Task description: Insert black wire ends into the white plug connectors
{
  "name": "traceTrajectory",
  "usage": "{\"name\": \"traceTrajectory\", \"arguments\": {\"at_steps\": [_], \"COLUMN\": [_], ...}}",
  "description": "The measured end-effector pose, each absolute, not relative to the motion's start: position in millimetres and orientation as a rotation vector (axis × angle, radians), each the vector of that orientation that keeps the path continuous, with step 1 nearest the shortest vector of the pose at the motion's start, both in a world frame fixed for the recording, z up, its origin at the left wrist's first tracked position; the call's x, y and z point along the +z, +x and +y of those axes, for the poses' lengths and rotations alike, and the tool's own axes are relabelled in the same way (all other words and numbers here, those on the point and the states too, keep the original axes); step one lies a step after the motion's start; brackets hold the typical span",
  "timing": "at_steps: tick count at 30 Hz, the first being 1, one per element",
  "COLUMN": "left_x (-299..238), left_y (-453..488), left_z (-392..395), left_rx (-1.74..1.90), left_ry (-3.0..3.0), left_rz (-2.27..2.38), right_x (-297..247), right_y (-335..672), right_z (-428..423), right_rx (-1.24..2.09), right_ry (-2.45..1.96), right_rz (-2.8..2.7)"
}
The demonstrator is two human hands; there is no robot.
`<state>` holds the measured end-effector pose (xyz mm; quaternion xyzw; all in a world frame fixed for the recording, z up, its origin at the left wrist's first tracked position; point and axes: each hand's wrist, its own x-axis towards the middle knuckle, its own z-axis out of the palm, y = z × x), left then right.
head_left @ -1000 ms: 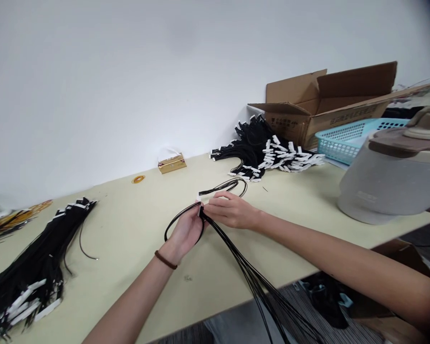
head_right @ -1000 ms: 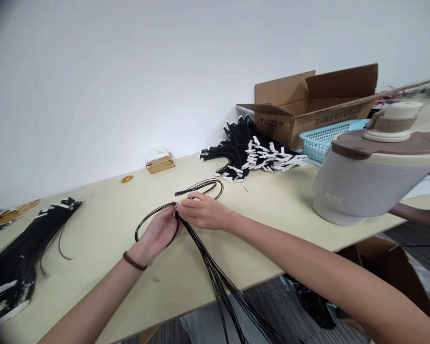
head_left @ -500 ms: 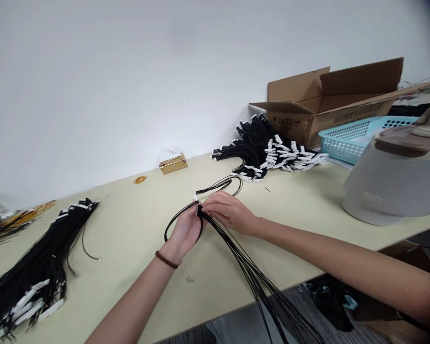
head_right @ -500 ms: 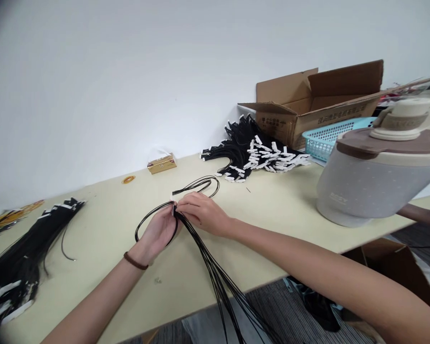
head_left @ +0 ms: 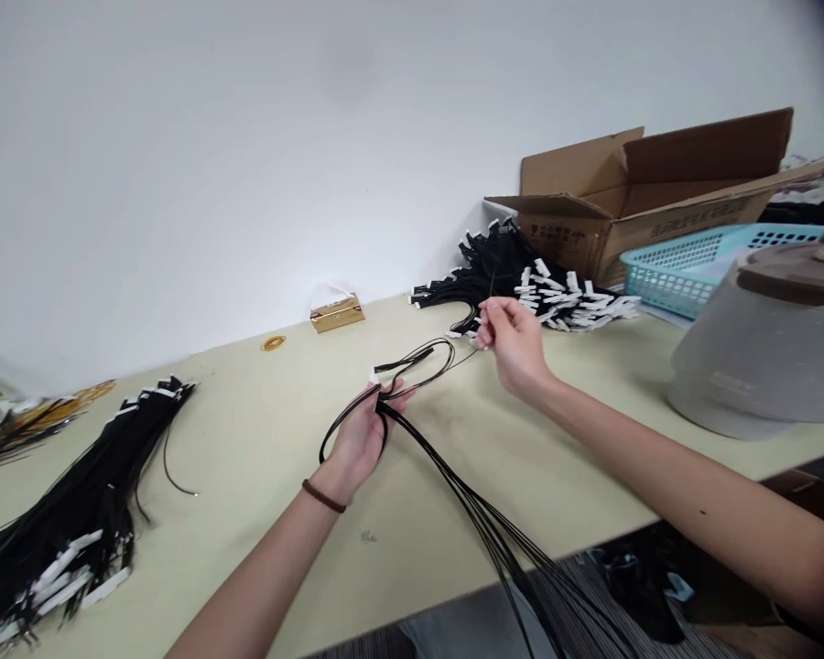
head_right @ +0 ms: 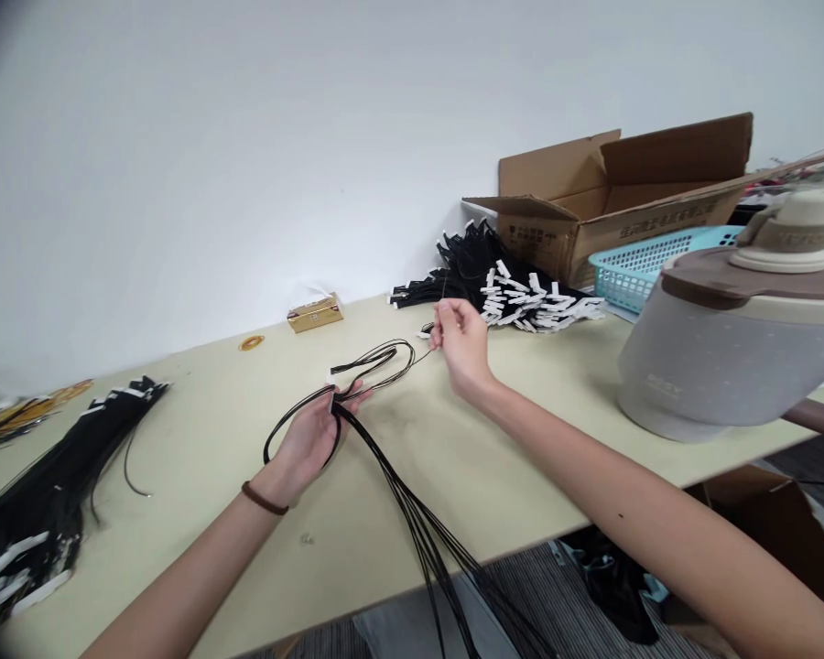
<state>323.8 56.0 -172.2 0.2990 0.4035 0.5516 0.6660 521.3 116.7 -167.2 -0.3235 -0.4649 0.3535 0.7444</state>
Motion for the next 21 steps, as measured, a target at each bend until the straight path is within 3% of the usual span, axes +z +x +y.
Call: {"name": "traceTrajectory", "arguments": {"at_steps": [9,21], "left_x": [-173,-173], "left_y": [324,328], "left_z": [54,52], "left_rx": [1.225,1.224], "left_ry": [0.736,0.707], "left_rz": [0.88,0.866], "right_x": [-171,-187], "right_y": [507,494], "right_z": [89,85], "right_rx": [-0.273,-0.69], "right_ry": [-0.675,-0.595], "right_rz": [-1.779,-1.961]}}
